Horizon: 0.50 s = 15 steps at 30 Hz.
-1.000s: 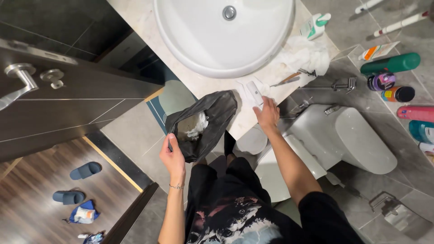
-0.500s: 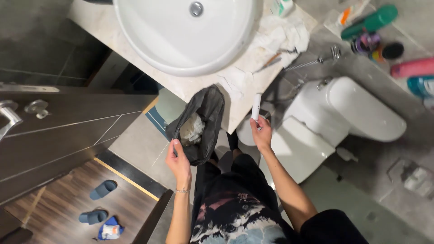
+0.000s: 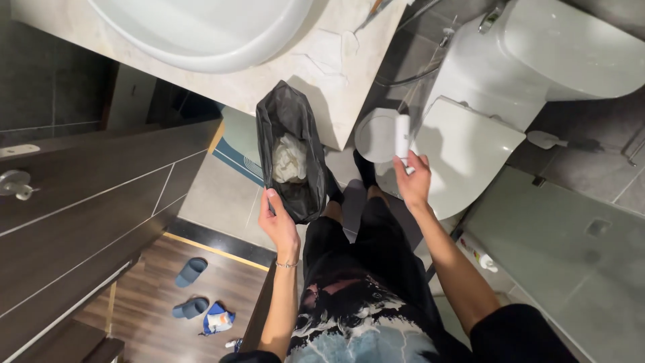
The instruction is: The recorder empties a small bathroom trash bin into a larger bag and consolidates trash from the kitchen area.
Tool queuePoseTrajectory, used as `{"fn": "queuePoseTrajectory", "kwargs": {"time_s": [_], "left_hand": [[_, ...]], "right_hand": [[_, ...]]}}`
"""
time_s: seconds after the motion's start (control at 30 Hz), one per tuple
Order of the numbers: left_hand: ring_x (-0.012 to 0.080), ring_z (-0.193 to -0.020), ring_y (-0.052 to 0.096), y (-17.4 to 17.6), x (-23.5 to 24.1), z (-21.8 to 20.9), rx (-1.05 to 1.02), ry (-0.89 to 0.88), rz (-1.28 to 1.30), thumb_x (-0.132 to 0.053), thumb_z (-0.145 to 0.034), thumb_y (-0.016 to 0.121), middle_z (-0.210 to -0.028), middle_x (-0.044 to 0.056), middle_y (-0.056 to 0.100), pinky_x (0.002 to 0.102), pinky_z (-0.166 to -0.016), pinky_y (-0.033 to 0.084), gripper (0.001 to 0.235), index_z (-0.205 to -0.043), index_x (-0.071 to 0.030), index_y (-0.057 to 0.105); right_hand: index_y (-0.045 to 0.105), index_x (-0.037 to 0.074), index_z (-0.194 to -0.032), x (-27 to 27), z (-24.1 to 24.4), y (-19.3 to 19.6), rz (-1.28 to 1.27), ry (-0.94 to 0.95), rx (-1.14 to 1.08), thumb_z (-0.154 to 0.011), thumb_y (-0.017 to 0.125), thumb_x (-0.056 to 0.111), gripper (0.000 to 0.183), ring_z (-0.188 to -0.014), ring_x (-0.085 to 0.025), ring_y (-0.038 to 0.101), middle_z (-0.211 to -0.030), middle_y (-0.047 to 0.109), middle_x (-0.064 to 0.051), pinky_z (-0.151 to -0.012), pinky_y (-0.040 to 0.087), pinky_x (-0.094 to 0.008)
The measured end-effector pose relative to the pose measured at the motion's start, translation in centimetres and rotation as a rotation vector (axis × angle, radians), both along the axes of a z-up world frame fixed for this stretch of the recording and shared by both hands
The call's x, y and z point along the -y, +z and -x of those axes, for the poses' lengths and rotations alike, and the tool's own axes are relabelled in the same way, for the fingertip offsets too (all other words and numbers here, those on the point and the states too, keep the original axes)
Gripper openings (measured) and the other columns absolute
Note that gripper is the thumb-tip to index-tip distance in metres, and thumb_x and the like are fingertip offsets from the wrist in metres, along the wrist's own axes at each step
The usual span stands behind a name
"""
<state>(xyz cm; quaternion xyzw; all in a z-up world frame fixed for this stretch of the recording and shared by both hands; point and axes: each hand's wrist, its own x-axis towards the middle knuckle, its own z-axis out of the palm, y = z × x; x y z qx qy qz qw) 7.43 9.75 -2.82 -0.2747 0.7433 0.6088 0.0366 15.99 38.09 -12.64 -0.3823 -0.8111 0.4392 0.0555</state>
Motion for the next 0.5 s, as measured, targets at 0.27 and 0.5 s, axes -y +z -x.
{"fn": "queuePoseTrajectory", "kwargs": {"time_s": [0.27, 0.5], "left_hand": [[0.0094, -0.11, 0.061, 1.9, -2.2, 0.5, -0.103, 0.222, -0.056, -0.029, -0.108, 0.054, -0.125, 0.007, 0.069, 0.025, -0.098, 0.048, 0.046, -0.137, 0.006, 0.06], [0.0094, -0.109, 0.061, 0.6, -0.9, -1.3, -0.135, 0.423, 0.033, -0.029, -0.108, 0.055, -0.125, 0.008, 0.069, 0.026, -0.096, 0.048, 0.047, -0.138, 0.007, 0.056]], "right_hand": [[0.071, 0.003, -0.123, 3.6, 11.5, 1.2, -0.256, 0.538, -0.055, -0.086, 0.081, 0.021, 0.042, -0.095, -0.031, 0.058, -0.097, 0.059, -0.011, -0.083, 0.046, -0.044], [0.068, 0.003, -0.13, 4.0, 17.3, -0.2, -0.332, 0.71, -0.064, -0.089, 0.078, 0.016, 0.044, -0.105, -0.03, 0.057, -0.105, 0.059, -0.01, -0.089, 0.042, -0.042]]}}
